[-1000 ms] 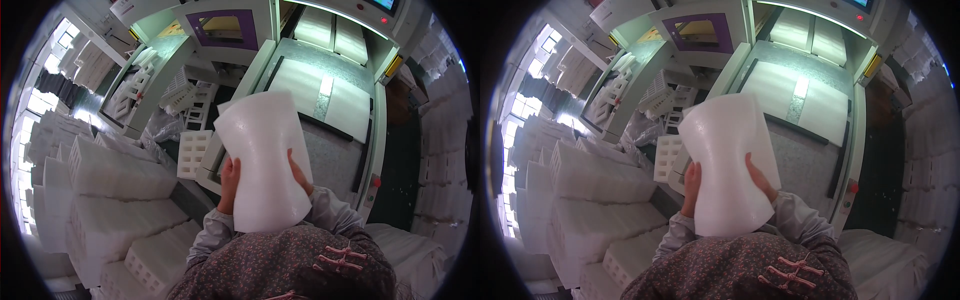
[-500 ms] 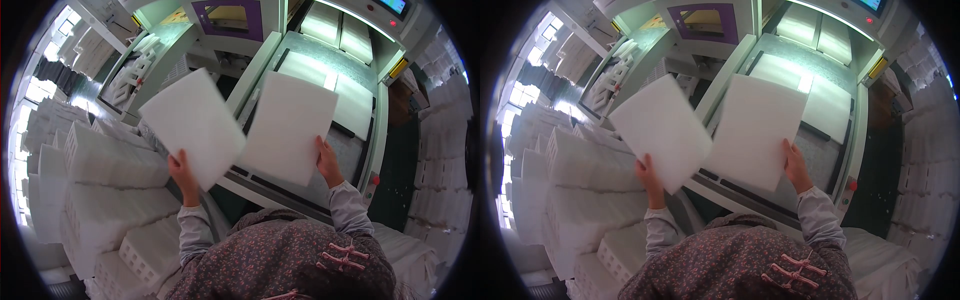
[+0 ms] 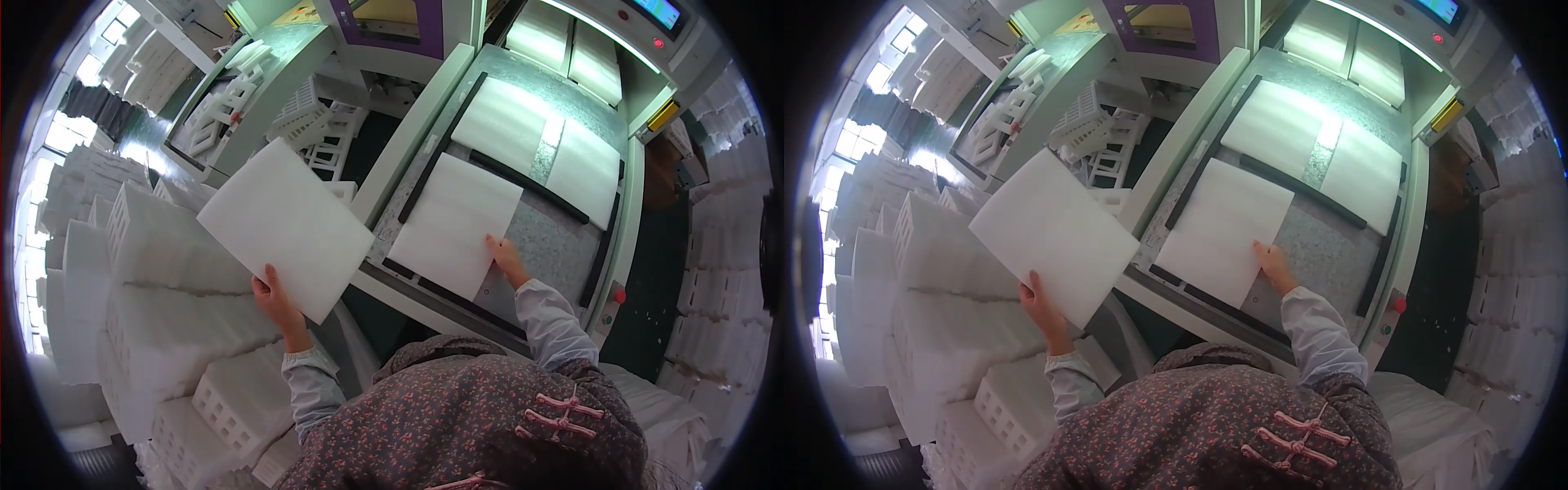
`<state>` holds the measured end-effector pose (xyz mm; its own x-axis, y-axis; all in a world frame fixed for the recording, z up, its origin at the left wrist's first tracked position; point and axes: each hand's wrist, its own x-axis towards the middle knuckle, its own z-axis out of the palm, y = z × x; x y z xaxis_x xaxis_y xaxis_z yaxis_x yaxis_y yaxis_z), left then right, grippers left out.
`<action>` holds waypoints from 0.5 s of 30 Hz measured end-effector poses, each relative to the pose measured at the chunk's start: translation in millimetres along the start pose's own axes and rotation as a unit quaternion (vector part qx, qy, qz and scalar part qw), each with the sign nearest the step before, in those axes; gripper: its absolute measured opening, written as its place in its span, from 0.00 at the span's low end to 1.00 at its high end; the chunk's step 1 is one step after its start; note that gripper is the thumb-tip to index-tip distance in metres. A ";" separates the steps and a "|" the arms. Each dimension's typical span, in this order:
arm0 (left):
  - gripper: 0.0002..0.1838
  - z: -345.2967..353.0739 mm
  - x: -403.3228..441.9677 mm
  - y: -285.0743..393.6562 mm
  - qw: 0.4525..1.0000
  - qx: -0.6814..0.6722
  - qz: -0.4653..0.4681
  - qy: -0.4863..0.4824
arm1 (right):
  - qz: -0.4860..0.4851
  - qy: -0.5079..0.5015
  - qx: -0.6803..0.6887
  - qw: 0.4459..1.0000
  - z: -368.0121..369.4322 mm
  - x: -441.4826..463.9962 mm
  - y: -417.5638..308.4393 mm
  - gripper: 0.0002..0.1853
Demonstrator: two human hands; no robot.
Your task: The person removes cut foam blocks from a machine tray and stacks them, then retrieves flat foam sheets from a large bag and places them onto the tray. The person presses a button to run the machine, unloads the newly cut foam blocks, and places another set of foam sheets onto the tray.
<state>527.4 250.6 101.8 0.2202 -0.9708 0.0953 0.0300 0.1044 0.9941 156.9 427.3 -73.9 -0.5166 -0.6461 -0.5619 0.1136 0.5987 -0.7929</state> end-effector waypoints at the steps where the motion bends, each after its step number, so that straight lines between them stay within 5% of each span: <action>1: 0.14 0.6 -1.2 -0.4 1.000 0.000 0.000 0.000 | 0.002 0.002 -0.092 0.996 -1.9 0.7 -4.4 0.20; 5: 0.13 9.0 -4.6 -2.5 0.990 -0.078 -0.080 -0.085 | 0.004 0.014 -0.440 0.898 -10.7 -5.1 -23.5 0.22; 8: 0.13 17.0 -10.0 -15.6 0.985 -0.060 -0.111 -0.122 | -0.048 0.094 -0.512 0.852 -9.4 -31.9 -67.3 0.21; 9: 0.13 24.7 -14.3 -20.9 0.975 -0.078 -0.142 -0.154 | -0.100 -0.007 -0.266 0.959 -11.2 -35.1 -82.4 0.22; 10: 0.13 32.2 -20.3 -23.9 0.962 -0.093 -0.175 -0.189 | -0.142 -0.105 0.005 0.984 -11.3 -45.1 -95.1 0.23; 12: 0.18 49.9 -34.6 -25.5 0.939 -0.070 -0.212 -0.260 | -0.178 -0.208 0.212 0.938 -3.9 -83.2 -131.4 0.29; 15: 0.24 82.8 -63.0 -4.2 0.923 -0.029 -0.173 -0.343 | -0.245 -0.181 0.168 0.938 8.4 -94.7 -131.2 0.33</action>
<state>432.7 293.5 95.9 -0.4814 -0.8542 -0.1967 0.0395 -0.2454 0.9686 198.0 406.0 81.4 -0.2620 -0.9593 -0.1054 0.2297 0.0441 -0.9723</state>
